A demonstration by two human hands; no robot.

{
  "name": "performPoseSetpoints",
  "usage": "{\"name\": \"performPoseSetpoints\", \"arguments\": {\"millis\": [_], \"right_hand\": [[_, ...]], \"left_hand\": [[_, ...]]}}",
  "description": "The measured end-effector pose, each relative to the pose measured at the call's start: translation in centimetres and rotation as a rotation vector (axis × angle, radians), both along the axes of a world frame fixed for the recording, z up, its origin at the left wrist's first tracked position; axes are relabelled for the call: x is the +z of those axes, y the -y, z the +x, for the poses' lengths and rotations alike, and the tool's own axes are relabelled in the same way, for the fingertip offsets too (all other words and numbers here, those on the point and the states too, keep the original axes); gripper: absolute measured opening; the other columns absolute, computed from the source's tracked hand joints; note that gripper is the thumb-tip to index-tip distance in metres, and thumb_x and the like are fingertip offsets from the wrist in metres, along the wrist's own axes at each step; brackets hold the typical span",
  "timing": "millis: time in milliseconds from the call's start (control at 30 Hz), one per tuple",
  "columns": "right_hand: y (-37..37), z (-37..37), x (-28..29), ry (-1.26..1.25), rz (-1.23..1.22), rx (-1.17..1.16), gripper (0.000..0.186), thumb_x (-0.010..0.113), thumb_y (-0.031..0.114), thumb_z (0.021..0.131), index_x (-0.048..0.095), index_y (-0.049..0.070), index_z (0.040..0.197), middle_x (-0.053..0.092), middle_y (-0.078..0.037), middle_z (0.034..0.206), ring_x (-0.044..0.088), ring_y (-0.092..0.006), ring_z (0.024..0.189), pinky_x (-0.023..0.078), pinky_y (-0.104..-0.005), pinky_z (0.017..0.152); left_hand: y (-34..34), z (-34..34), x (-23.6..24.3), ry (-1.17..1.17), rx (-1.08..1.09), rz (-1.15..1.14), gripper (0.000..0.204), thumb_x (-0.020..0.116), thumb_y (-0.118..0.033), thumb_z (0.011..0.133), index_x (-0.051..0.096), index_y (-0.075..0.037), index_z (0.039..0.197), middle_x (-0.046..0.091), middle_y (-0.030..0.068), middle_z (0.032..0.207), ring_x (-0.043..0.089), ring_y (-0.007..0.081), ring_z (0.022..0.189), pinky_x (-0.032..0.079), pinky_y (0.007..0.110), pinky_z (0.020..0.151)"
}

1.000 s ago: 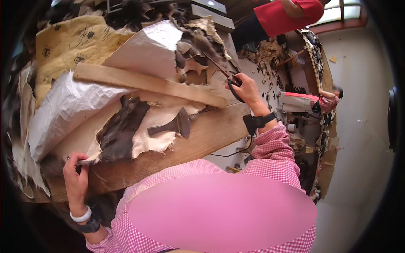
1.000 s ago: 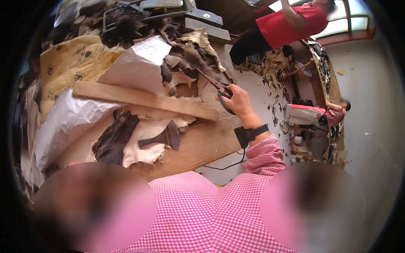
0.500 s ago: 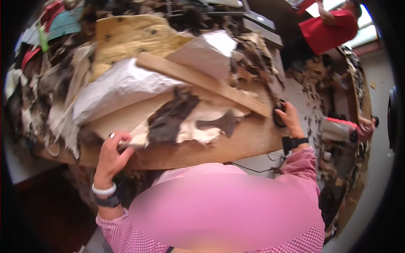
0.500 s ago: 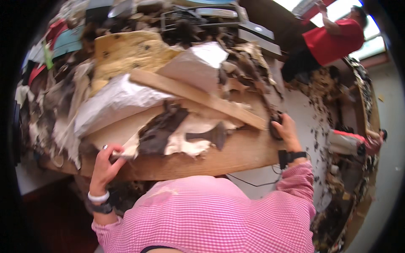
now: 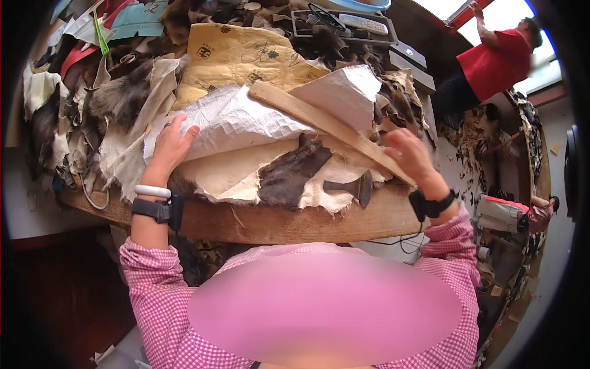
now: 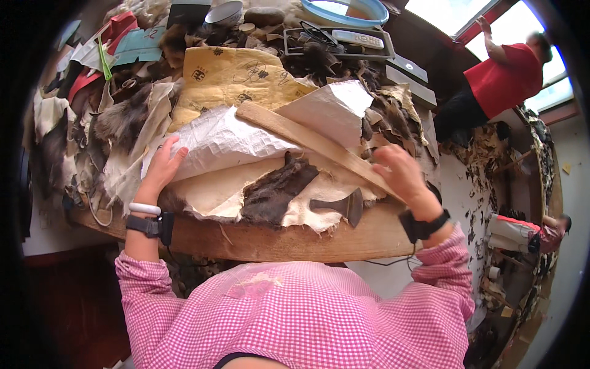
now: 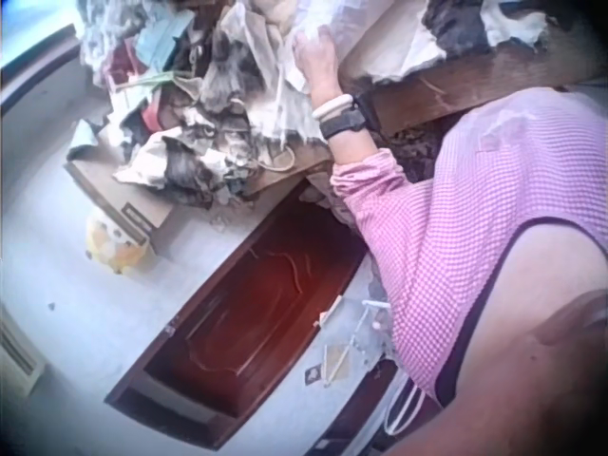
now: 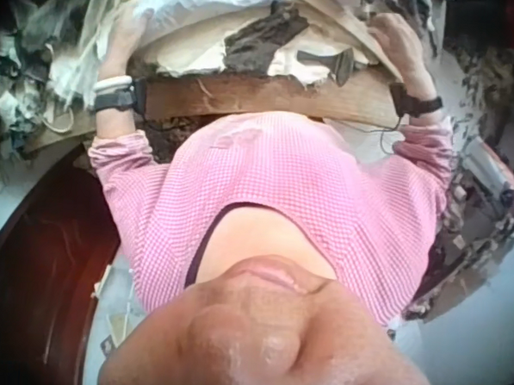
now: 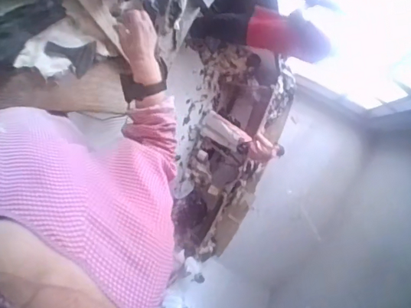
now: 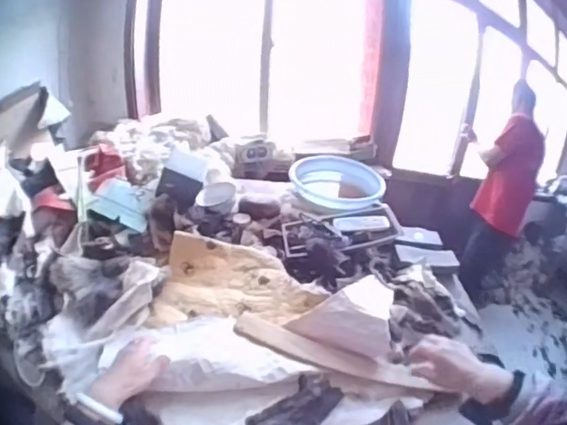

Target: Trimming and cutting animal fur pelts on a workshop table using a knife and scissors.

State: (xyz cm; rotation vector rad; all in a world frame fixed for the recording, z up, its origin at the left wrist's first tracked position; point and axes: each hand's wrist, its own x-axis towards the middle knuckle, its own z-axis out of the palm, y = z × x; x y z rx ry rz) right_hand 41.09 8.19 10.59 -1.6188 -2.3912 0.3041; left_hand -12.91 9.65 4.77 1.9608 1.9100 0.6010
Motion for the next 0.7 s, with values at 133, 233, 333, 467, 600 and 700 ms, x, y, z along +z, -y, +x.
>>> {"name": "performPoseSetpoints", "arguments": {"millis": [133, 233, 333, 467, 600, 700], "right_hand": [[-1.5, -7.4, -1.8, 0.199, -0.033, 0.047, 0.040, 0.071, 0.028, 0.077, 0.059, 0.008, 0.110, 0.056, -0.011, 0.106, 0.056, -0.0288, 0.102, 0.048, -0.0369, 0.085], [-2.0, -8.8, -3.1, 0.303, 0.012, 0.046, 0.048, 0.072, 0.030, 0.075, 0.057, 0.006, 0.114, 0.055, -0.011, 0.108, 0.054, -0.0276, 0.106, 0.047, -0.0360, 0.088], [-2.2, -8.6, -4.3, 0.328, 0.069, 0.044, 0.054, 0.074, 0.033, 0.071, 0.055, 0.004, 0.114, 0.055, -0.012, 0.105, 0.054, -0.0274, 0.106, 0.047, -0.0359, 0.087], [-2.7, -8.1, -3.6, 0.241, 0.115, 0.021, 0.050, 0.076, 0.026, 0.070, 0.055, 0.006, 0.111, 0.054, -0.012, 0.104, 0.054, -0.0291, 0.102, 0.048, -0.0377, 0.084], [-3.4, -7.7, -1.0, 0.156, 0.238, -0.125, 0.048, 0.075, 0.024, 0.072, 0.053, 0.006, 0.111, 0.053, -0.011, 0.104, 0.054, -0.0306, 0.102, 0.047, -0.0398, 0.084], [-4.8, -6.0, -0.2, 0.180, 0.300, -0.171, 0.046, 0.074, 0.022, 0.074, 0.053, 0.005, 0.111, 0.054, -0.012, 0.103, 0.054, -0.0325, 0.101, 0.047, -0.0408, 0.084]], "left_hand": [[-2.1, 0.0, 0.5, -0.017, -0.013, -0.221, 0.061, 0.056, -0.047, 0.092, 0.048, 0.001, 0.129, 0.054, 0.0252, 0.128, 0.050, 0.0394, 0.120, 0.039, 0.041, 0.101], [-3.2, -1.0, -1.0, -0.075, -0.032, -0.210, 0.073, 0.053, -0.057, 0.088, 0.044, -0.002, 0.135, 0.053, 0.0262, 0.129, 0.050, 0.0407, 0.120, 0.036, 0.044, 0.102], [-3.6, -1.0, -1.1, -0.112, -0.030, -0.230, 0.081, 0.054, -0.062, 0.085, 0.040, -0.003, 0.139, 0.048, 0.0270, 0.134, 0.044, 0.0398, 0.127, 0.031, 0.045, 0.106], [-4.3, -0.3, -0.3, -0.132, -0.053, -0.194, 0.079, 0.052, -0.061, 0.088, 0.040, -0.001, 0.138, 0.047, 0.0262, 0.135, 0.043, 0.0384, 0.127, 0.031, 0.043, 0.107], [-5.4, 0.1, -0.3, -0.074, -0.072, -0.224, 0.092, 0.045, -0.074, 0.082, 0.037, -0.004, 0.141, 0.045, 0.0258, 0.137, 0.038, 0.0368, 0.132, 0.018, 0.048, 0.112], [-6.0, 0.4, -0.1, -0.056, -0.066, -0.259, 0.099, 0.044, -0.080, 0.078, 0.036, -0.006, 0.143, 0.047, 0.0257, 0.135, 0.038, 0.0355, 0.133, 0.014, 0.050, 0.112]]}}
